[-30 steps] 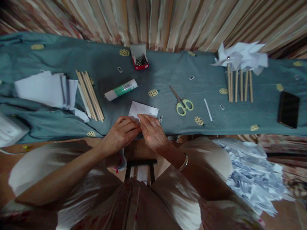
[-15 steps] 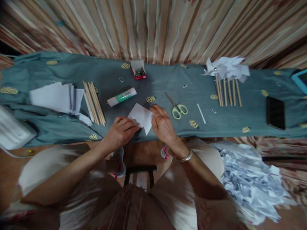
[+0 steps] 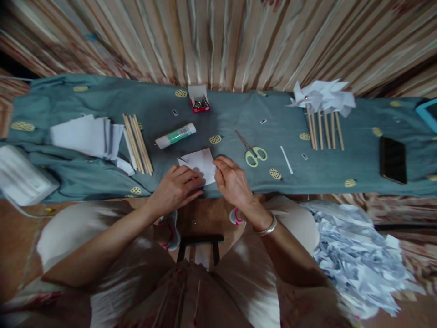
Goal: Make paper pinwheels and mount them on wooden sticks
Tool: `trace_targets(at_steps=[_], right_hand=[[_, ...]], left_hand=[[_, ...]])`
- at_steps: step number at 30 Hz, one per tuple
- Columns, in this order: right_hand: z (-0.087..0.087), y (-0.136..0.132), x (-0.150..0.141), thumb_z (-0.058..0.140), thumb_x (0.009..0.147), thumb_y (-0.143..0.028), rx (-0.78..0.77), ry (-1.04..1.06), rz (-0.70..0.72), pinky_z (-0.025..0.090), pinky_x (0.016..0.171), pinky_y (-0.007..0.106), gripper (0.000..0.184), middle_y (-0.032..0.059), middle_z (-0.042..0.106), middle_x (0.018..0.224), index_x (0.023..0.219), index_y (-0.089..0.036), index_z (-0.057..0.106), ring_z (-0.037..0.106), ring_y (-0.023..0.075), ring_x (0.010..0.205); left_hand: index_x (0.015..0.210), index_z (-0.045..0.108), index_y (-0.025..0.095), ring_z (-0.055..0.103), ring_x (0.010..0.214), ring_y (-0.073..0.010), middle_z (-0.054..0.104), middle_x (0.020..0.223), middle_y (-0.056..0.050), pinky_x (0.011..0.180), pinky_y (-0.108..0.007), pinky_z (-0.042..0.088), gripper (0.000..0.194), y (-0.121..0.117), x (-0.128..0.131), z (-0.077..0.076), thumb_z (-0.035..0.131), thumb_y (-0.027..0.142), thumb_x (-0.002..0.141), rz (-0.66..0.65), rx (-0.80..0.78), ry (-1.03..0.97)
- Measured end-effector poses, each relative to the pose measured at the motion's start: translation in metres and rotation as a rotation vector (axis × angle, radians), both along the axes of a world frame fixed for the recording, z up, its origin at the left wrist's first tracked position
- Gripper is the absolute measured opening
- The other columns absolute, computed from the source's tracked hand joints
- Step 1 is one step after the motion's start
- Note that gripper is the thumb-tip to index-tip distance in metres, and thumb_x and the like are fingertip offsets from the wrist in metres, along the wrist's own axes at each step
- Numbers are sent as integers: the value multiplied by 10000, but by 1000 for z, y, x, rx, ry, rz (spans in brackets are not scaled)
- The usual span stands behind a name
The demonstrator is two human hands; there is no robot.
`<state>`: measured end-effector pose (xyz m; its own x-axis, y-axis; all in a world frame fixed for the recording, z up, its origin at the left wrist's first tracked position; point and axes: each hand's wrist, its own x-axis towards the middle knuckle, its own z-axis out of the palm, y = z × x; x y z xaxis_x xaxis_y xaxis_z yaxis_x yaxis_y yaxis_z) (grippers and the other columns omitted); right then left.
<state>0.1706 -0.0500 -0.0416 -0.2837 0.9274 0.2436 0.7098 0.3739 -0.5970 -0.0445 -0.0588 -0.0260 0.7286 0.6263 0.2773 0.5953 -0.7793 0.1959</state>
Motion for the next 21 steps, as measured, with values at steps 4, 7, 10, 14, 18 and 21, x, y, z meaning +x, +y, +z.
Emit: trace_targets(at_steps=[4,7,10,14,18,21], right_hand=[[4,-3,6,483,875,-150,-14,-14,54,538,990,409,319,112,705,1172,1125,-191,678,669,239,1098],[7,-5,12,562,801,-142,-65,-52,151,533,997,436,394,124,670,1255,1183,-181,653,647,254,1143],[10,-9,16,636,773,-172,-74,-105,234,464,1066,542,494,164,607,1353,1266,-162,604,587,302,1244],[15,-12,17,643,817,-187,-37,-68,250,437,1076,573,342,151,608,1350,1159,-191,639,581,302,1244],[18,-14,17,592,874,-169,-59,36,259,498,1007,493,154,108,679,1211,996,-207,676,630,255,1129],[16,-13,17,584,900,-180,-101,96,258,526,938,428,109,68,720,1047,925,-212,685,658,219,1006]], left_hand=[[977,671,158,597,866,-197,708,963,-63,736,-345,388,123,-3,3,-2,571,227,954,7,63,27],[976,670,138,615,810,-189,704,912,-60,712,-341,394,136,-5,3,-2,542,184,962,12,121,55],[962,663,120,623,763,-189,688,844,-59,688,-338,396,138,-8,4,-1,527,146,960,10,136,91],[973,653,124,633,766,-182,681,838,-59,696,-329,408,166,-8,4,4,487,116,969,-5,111,96],[997,659,130,640,797,-185,699,892,-73,727,-336,440,207,-5,2,4,454,111,974,-26,124,85],[969,660,144,636,782,-175,704,882,-64,733,-325,445,200,-7,0,1,461,122,975,-16,141,91]])
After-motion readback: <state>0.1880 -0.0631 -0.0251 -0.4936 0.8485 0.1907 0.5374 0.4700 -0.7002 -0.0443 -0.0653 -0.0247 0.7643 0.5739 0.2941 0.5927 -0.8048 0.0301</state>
